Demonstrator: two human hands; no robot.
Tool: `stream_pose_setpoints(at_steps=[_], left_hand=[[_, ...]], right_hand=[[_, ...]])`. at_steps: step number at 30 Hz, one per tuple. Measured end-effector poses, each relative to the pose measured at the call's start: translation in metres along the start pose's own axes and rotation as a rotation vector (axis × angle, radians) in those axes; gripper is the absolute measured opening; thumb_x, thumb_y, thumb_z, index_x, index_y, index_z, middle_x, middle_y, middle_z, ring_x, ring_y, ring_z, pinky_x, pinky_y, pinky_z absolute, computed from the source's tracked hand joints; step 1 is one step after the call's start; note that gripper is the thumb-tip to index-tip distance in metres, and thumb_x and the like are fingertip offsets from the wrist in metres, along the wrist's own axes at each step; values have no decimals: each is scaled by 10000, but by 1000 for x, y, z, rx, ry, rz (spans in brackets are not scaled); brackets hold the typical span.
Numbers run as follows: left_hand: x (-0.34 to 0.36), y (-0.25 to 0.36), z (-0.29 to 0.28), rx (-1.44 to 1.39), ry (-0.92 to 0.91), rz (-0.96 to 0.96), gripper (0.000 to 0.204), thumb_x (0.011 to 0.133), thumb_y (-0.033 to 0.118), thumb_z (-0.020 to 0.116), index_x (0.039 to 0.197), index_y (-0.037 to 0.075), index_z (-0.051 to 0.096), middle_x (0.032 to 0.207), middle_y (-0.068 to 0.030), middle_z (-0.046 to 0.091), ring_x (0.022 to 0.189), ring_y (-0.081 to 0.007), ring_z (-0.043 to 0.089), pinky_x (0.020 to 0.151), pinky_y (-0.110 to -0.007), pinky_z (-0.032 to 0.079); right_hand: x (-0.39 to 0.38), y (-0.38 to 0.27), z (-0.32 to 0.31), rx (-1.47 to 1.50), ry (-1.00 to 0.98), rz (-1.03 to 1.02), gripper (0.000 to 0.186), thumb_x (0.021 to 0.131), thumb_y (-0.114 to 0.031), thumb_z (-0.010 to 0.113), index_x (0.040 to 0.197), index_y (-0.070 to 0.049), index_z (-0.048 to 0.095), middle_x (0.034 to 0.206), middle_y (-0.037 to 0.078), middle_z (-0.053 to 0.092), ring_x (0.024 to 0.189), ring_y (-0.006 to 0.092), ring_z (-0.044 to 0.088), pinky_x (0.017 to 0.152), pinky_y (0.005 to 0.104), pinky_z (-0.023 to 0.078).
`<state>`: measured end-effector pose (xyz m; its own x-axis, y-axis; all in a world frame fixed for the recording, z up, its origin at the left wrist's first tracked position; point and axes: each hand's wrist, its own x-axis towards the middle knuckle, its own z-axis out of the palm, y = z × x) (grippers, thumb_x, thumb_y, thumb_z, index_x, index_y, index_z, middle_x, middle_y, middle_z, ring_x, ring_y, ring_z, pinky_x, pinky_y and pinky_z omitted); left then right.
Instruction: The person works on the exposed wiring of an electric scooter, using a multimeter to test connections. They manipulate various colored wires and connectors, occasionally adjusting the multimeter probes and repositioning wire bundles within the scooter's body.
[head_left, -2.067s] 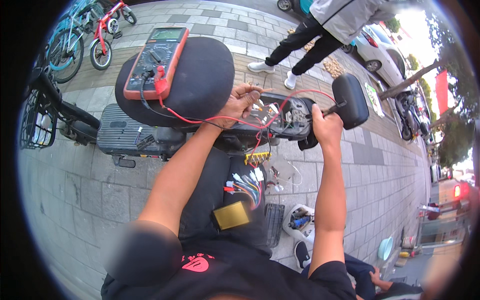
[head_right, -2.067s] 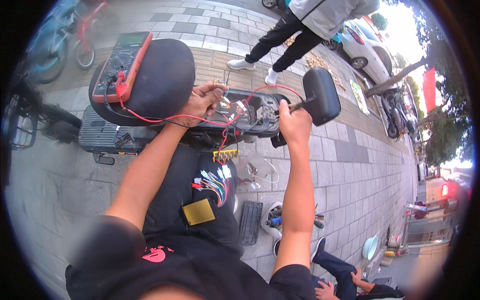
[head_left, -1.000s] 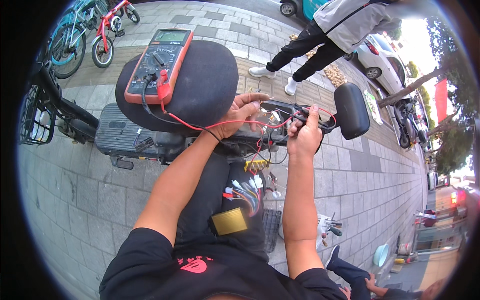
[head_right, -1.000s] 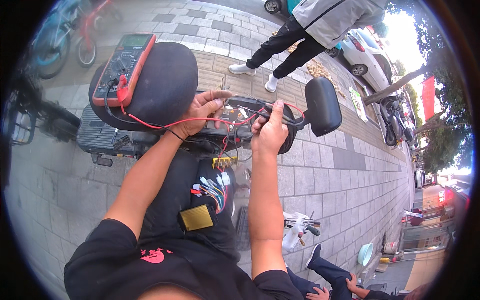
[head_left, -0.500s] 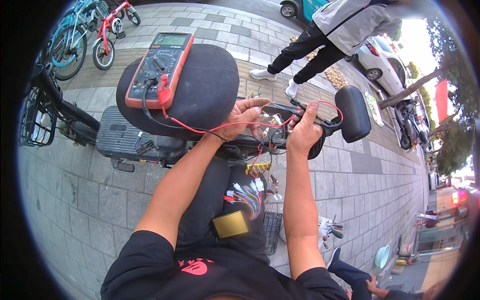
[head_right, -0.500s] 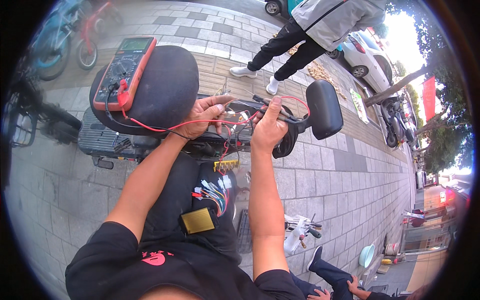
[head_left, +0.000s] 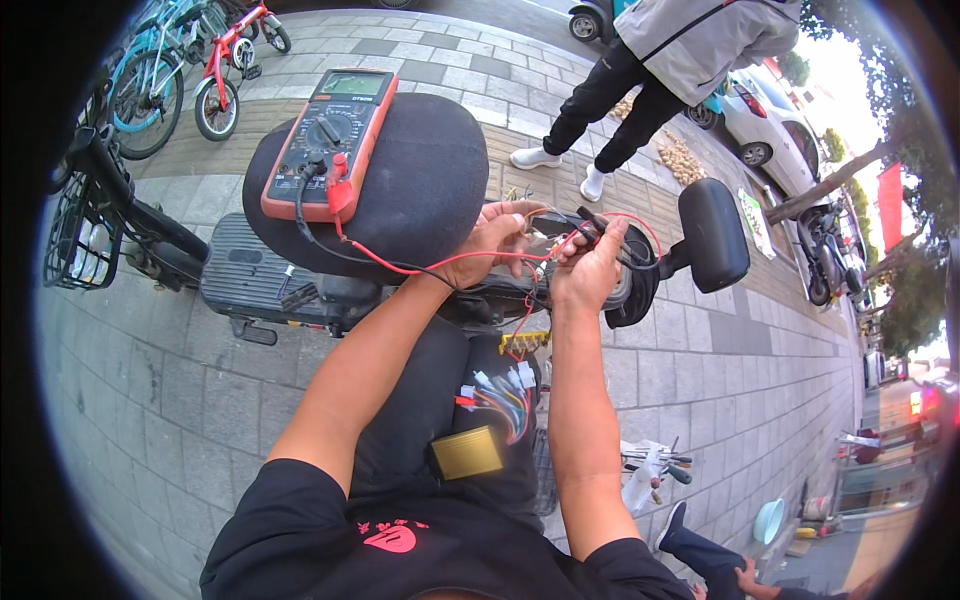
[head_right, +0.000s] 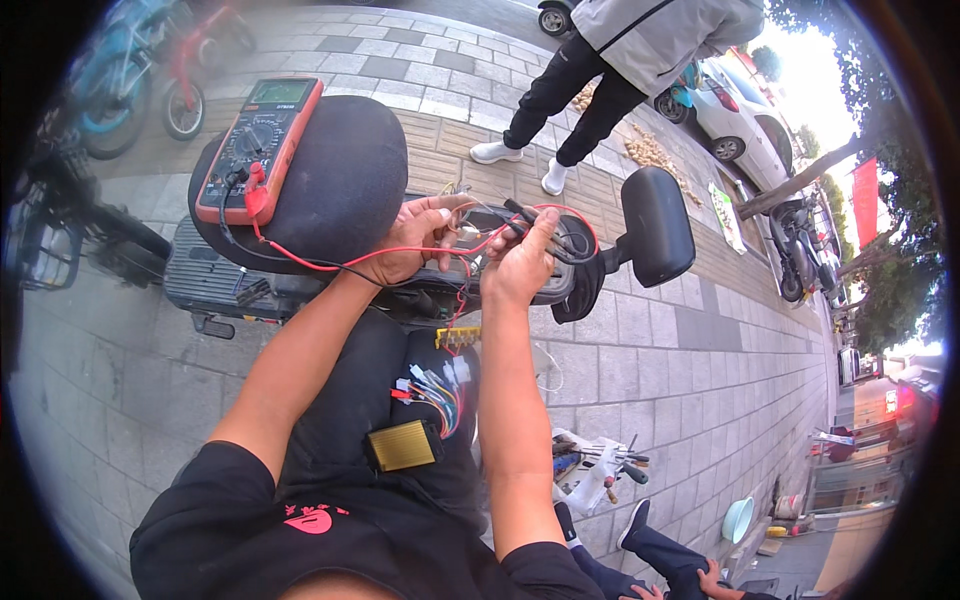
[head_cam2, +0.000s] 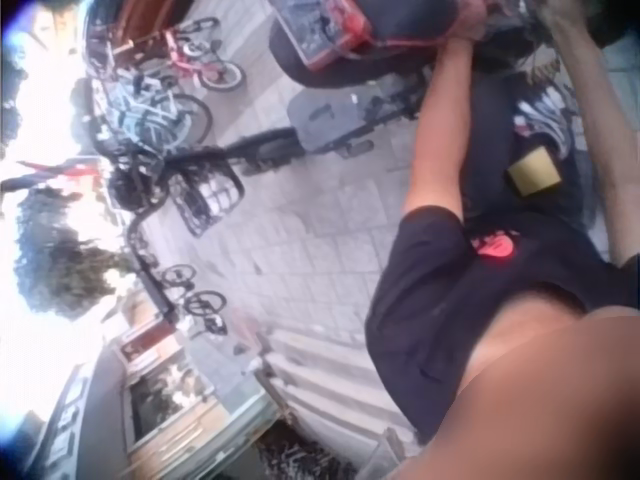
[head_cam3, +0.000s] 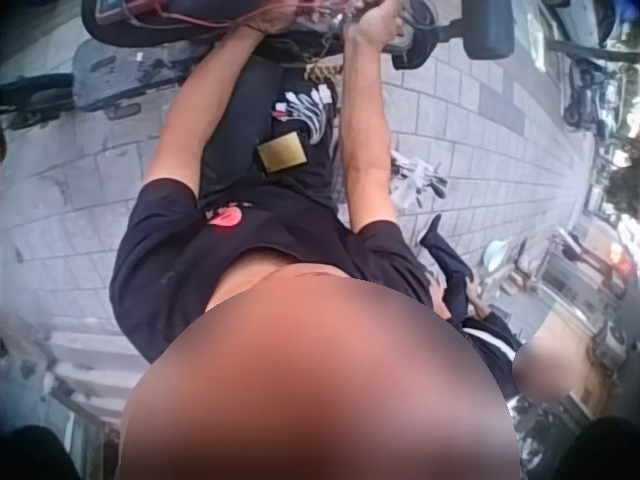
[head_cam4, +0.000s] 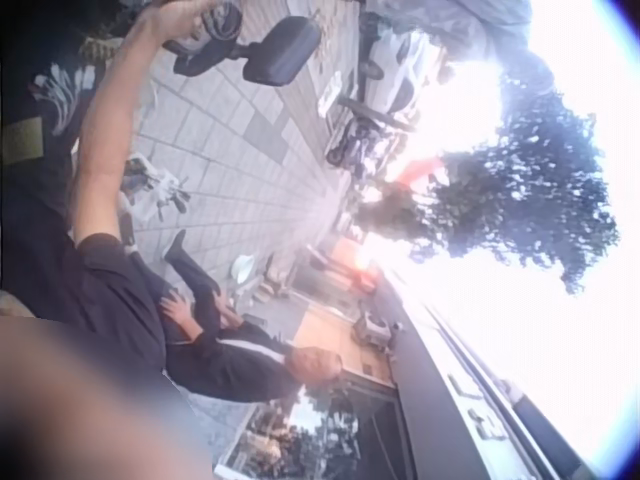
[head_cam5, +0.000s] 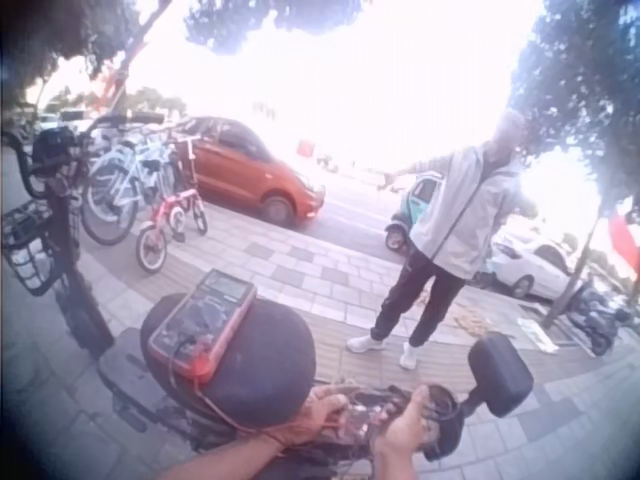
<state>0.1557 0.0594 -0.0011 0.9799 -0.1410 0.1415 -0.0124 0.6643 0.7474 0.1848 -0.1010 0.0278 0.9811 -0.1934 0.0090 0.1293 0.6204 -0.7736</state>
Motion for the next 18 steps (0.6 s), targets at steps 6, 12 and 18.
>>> stream_pose_setpoints(at_steps=[6,12,18], left_hand=[[-3,6,4,-117,-4,4,400,1010,109,507,1343,-55,656,827,-27,630,634,-118,610,512,-281,579],[-2,9,-3,-144,-67,-27,340,1039,105,534,1316,-47,660,940,-29,635,701,-121,610,505,-277,550],[-3,11,5,-40,61,-77,199,1035,205,738,1086,14,725,822,-11,670,607,-76,608,470,-229,483]], right_hand=[[1,10,0,-14,17,-33,474,1071,-532,627,1022,-62,671,663,5,564,515,119,523,464,263,437],[-5,14,4,-87,73,-39,467,1079,-517,624,1041,-54,671,669,-4,561,505,87,504,441,235,391],[-8,24,-2,-141,21,-152,464,1079,-488,639,1027,-29,683,693,-3,578,511,68,502,440,227,375]])
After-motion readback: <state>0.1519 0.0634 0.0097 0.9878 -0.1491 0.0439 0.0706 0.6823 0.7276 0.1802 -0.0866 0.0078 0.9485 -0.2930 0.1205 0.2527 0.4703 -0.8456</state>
